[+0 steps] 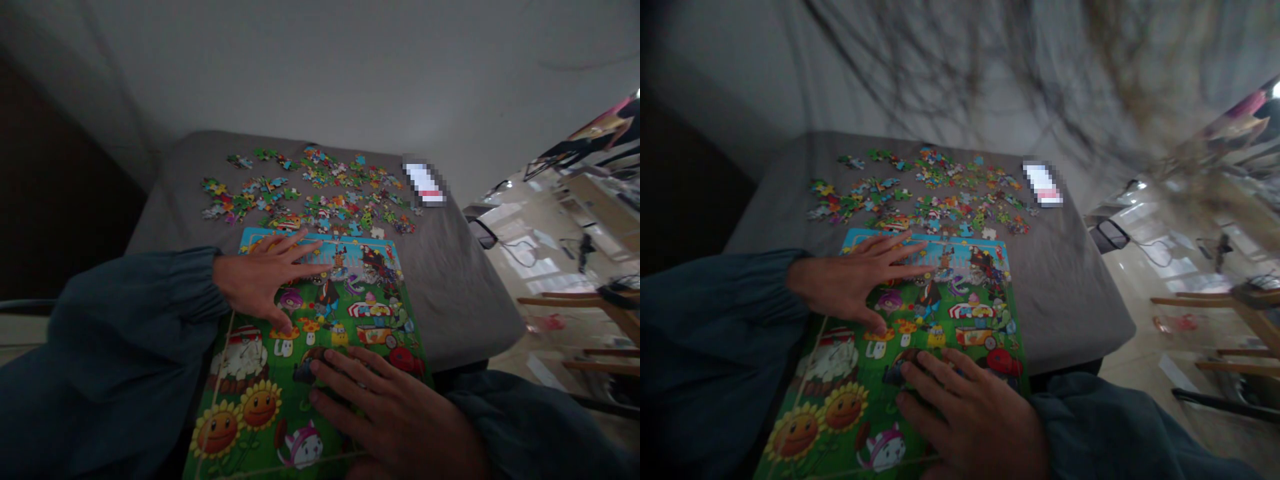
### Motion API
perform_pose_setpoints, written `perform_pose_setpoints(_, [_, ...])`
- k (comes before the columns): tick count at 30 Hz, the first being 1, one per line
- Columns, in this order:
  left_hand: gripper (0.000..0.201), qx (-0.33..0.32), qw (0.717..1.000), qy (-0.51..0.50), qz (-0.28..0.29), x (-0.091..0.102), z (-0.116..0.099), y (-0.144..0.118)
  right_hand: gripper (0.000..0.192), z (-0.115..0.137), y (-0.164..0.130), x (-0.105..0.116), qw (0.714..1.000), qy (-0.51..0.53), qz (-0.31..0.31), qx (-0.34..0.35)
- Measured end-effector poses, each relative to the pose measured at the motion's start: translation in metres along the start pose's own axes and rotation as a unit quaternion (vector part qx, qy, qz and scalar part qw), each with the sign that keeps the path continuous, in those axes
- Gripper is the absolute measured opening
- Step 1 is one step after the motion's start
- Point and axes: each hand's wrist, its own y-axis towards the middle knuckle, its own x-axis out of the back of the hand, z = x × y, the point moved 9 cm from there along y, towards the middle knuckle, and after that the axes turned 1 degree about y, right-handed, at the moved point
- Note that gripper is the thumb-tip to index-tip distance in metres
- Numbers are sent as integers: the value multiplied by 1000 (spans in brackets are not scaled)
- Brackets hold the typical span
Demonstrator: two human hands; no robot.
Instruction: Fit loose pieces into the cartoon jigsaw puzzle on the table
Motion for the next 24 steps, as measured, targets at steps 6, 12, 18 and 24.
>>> perform_pose_setpoints(6, [114, -4, 1000, 6, 1, -1, 0, 0, 73, 2, 2, -1, 1000, -9, -5, 7])
perform_pose_setpoints(12, [114, -6, 1000, 9, 6, 0, 0, -1, 73, 4, 4, -2, 1000, -23, -8, 11])
perform_pose_setpoints(18, [114, -5, 1000, 11, 3, 1, 1, -2, 73, 3, 5, -1, 1000, -11, -8, 10])
perform_pose_setpoints(24, [111, -6, 1000, 14, -5, 4, 0, -2, 72, 1, 5, 1, 1000, -12, -1, 1])
